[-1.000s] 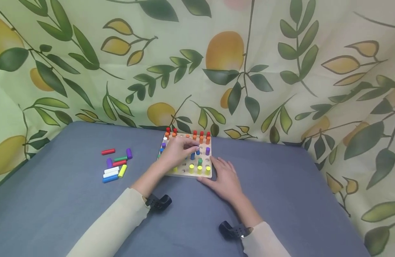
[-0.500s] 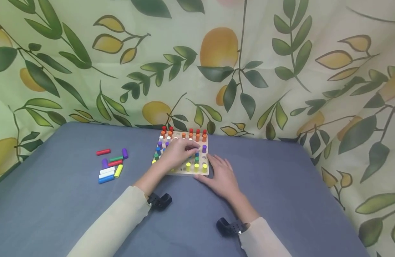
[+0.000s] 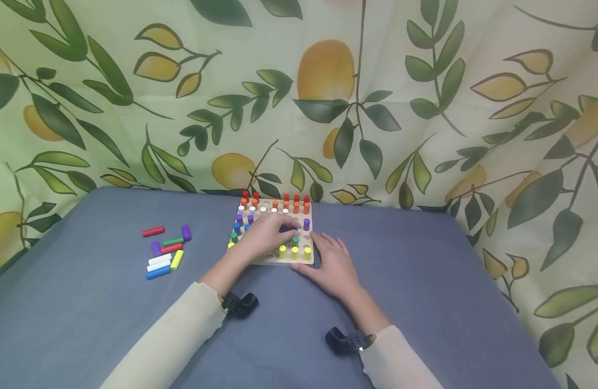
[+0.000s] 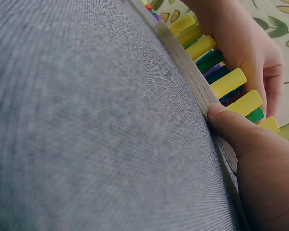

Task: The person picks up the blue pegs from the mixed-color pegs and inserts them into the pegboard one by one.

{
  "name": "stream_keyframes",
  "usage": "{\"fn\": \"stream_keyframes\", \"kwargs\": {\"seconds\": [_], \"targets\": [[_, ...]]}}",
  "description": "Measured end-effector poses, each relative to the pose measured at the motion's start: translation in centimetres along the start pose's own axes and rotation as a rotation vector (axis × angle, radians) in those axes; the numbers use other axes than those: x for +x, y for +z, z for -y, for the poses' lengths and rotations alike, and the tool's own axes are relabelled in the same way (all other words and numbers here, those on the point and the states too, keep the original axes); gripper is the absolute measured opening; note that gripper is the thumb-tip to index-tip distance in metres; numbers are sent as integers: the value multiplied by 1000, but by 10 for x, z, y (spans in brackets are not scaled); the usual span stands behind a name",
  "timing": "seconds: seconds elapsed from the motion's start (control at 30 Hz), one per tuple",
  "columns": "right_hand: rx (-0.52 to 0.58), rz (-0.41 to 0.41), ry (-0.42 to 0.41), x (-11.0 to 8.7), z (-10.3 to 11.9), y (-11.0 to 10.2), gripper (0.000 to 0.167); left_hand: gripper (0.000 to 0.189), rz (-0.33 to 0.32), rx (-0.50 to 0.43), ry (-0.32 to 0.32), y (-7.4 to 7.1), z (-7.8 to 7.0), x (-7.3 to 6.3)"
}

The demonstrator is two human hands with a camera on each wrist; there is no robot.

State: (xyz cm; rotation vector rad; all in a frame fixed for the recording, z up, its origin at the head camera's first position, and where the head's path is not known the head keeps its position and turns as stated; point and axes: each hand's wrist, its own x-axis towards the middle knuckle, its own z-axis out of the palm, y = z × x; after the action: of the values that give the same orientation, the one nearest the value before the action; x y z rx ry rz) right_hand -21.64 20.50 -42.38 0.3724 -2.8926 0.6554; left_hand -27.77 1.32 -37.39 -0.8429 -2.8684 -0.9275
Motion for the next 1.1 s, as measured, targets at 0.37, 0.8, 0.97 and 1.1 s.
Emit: {"fn": "stream_keyframes", "kwargs": {"seconds": [0.37,0.8,0.97,1.1], "targets": [[14,20,15,1,2,0,92,30,-81,-152,-63,-49,-9,-24],[9,31,33,0,1,-2,94,25,-65,15,-106,-108,23,-109],[16,38,41,0,1,-2,95,21,-105,59,-117,-122,48,-138],[16,37,34,1,1,0,95,19,-140,79,-125,-127,67,-161]]}}
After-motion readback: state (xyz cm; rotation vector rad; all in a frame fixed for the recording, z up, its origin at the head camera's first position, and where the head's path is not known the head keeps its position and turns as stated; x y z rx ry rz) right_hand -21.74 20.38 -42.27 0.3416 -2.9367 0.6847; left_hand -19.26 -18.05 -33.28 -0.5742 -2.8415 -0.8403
